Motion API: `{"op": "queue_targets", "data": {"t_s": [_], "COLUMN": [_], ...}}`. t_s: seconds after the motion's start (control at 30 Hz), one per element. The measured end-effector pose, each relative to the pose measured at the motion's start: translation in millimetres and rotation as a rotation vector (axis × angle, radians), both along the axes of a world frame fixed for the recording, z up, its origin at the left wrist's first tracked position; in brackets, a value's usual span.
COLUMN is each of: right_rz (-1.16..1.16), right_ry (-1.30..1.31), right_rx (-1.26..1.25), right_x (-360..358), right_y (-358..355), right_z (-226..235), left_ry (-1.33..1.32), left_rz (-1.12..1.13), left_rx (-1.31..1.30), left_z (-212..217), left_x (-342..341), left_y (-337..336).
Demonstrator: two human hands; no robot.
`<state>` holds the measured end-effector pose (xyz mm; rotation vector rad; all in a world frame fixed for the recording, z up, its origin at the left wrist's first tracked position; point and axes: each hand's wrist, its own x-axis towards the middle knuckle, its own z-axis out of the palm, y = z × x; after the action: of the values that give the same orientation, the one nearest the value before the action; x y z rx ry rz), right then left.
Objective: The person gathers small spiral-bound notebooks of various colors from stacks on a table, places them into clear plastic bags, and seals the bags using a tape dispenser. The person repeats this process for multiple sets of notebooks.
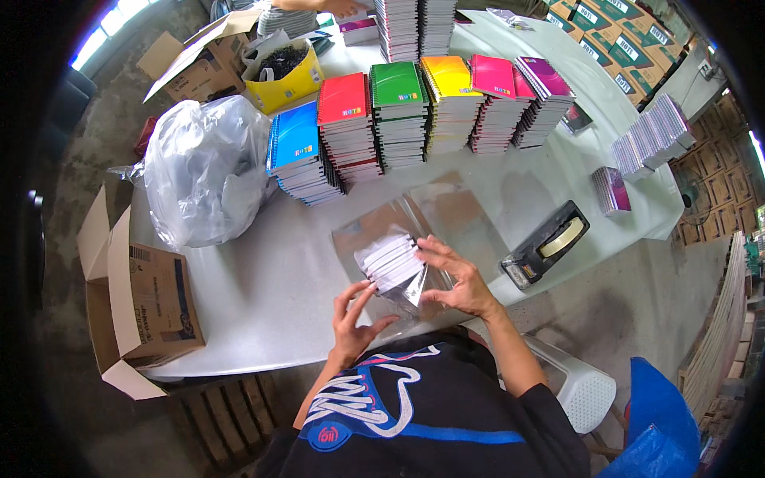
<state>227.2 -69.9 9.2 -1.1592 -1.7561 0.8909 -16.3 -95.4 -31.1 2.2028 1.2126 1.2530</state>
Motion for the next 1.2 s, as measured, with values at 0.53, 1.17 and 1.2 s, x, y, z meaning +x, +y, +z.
{"op": "queue_targets", "data": {"t_s": [0.53, 1.17, 1.2], "right_rz": [0.683, -0.009, -0.210], "right_ry": [-0.125, 0.697, 0.660], "right_rx": [0.177, -0.105, -0.075], "right_x": [1.8, -32.8, -20.2], "right_y": [58.2, 100.6, 91.1], "right_z": [1.8, 39.9, 36.6], "left_ry": [0.433, 0.740, 0.740], "left_rz": [-0.173, -0.362, -0.395], "left_rx": [-0.072, -0.113, -0.126], "left_z": [39.4, 61.4, 62.5], "left_x": [4.3, 7.8, 7.2], "left_y": [29.6, 47.2, 50.6]}}
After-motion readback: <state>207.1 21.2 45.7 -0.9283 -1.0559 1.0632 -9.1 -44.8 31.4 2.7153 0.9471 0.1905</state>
